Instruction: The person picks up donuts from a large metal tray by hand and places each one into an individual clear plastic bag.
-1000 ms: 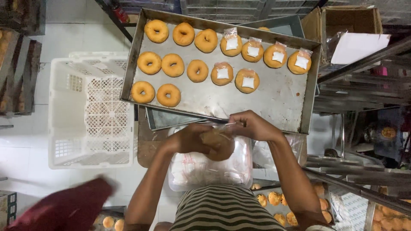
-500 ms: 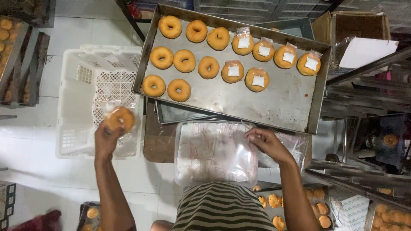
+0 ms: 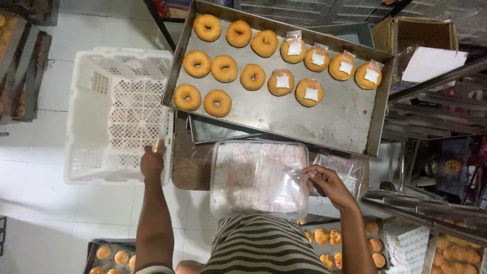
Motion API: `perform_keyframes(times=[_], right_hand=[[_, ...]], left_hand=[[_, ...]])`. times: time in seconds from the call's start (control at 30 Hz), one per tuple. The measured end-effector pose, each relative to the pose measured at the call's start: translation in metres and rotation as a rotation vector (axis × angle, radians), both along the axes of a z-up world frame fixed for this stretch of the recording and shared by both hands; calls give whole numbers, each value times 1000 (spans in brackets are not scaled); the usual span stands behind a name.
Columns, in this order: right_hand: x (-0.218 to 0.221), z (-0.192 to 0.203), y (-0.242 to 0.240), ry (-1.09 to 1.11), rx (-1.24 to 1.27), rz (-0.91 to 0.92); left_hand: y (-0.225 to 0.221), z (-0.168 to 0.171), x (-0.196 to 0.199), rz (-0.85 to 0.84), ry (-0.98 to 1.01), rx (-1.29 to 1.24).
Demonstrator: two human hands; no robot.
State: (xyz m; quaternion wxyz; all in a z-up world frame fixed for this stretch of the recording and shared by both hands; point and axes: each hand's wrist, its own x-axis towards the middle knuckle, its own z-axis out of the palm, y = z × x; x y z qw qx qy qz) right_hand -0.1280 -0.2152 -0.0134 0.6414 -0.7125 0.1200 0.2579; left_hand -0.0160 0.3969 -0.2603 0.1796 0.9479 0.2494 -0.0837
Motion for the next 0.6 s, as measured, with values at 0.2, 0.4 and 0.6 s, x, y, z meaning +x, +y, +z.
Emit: perform_keyframes(times=[0.2, 0.4, 0.6], right_hand=[[-15, -2, 5, 159, 6, -68], [-24, -3, 9, 203, -2, -81], [-29, -14, 2, 244, -69, -131]], left_hand=[[1, -45, -2, -21, 30, -5], [0, -27, -3, -87, 214, -32], [11, -16, -5, -121, 233, -264]])
